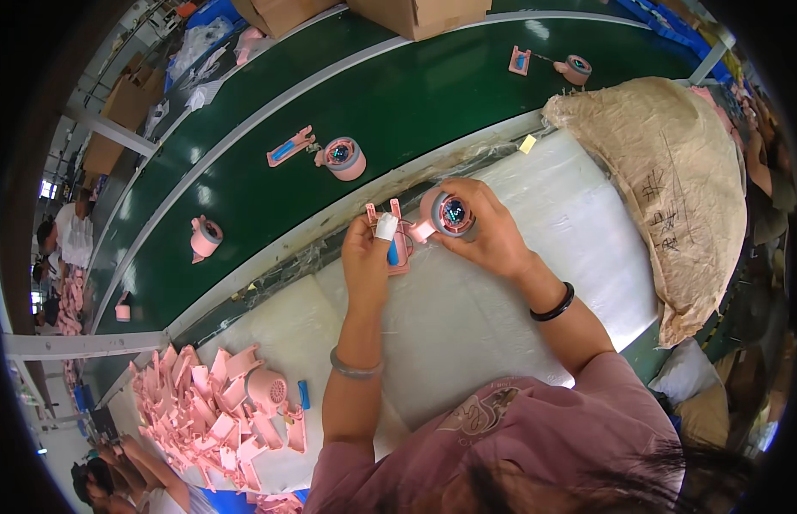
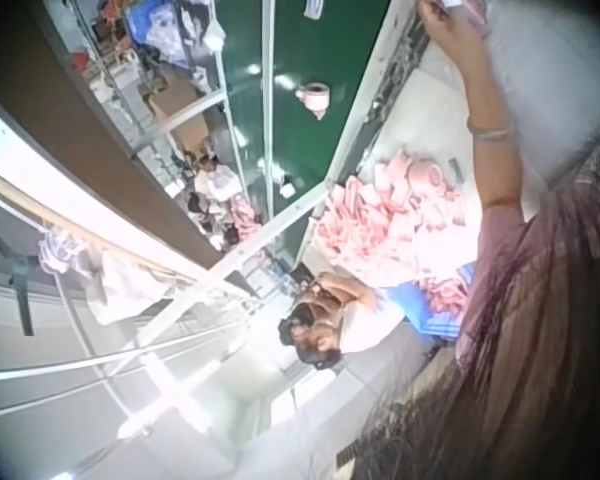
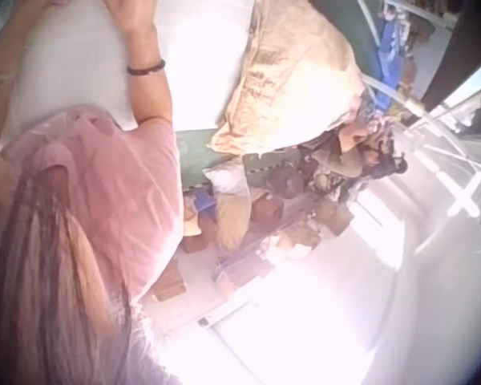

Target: The person assembles small handheld fans by applying adhesive tape to plastic handle casings, connecting fan heads to the casings, and placing the assembled parts onto the conveyor belt.

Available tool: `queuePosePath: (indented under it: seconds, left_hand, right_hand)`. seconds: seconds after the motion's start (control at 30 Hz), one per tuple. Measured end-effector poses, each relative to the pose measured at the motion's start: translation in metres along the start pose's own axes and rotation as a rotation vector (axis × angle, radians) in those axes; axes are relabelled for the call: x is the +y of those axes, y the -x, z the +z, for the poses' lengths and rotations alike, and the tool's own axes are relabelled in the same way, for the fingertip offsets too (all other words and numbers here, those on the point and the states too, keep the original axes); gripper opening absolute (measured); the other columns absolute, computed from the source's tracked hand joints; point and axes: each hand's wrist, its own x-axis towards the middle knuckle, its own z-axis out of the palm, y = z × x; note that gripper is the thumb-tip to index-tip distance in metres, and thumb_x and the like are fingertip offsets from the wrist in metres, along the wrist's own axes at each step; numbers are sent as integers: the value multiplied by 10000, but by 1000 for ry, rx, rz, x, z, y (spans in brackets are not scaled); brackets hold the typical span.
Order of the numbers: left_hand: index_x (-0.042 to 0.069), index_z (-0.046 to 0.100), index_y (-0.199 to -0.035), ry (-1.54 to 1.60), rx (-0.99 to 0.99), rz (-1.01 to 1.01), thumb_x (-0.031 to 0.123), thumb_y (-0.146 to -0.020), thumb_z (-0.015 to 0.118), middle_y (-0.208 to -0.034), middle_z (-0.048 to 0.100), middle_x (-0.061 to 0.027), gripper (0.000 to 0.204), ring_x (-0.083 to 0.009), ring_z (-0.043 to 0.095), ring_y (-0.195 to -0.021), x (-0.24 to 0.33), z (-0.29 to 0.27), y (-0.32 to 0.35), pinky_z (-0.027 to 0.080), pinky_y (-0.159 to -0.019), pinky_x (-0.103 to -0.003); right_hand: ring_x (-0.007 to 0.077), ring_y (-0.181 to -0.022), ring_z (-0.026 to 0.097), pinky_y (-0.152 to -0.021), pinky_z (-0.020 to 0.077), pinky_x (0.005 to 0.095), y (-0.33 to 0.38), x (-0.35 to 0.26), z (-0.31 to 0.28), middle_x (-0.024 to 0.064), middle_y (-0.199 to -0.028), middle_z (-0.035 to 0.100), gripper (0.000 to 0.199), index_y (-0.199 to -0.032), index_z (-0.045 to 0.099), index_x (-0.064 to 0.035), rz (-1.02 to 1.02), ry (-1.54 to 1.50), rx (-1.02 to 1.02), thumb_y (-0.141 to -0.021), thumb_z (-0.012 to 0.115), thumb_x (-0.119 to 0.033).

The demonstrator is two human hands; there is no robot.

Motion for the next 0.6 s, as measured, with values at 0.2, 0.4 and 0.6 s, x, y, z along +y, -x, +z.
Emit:
queuePosePath:
  seconds: [0.2,0.4,0.6]
  left_hand:
    - [25,531,-1016,-16,-8,-92,167,-889,603,-906,631,-89,204,-140,626,-720,-1,-1,-2,574,-627,-318]
    - [20,534,-1019,-23,-31,-80,173,-896,589,-895,638,-88,204,-142,629,-709,-5,0,-6,570,-613,-308]
    - [4,511,-1047,-41,-25,75,132,-914,555,-961,604,-66,190,-121,603,-761,-25,-5,-15,508,-644,-255]
  right_hand:
    - [328,-1080,535,-891,468,364,2,2,-1,161,-1172,522,646,-1205,472,-48,25,-6,-4,-648,797,-66]
    - [324,-1079,537,-885,471,359,0,3,-2,157,-1172,523,657,-1215,470,-51,26,7,-6,-644,796,-62]
    - [269,-991,580,-769,513,314,-2,1,3,127,-1140,542,640,-1211,490,-71,113,38,30,-651,799,-85]
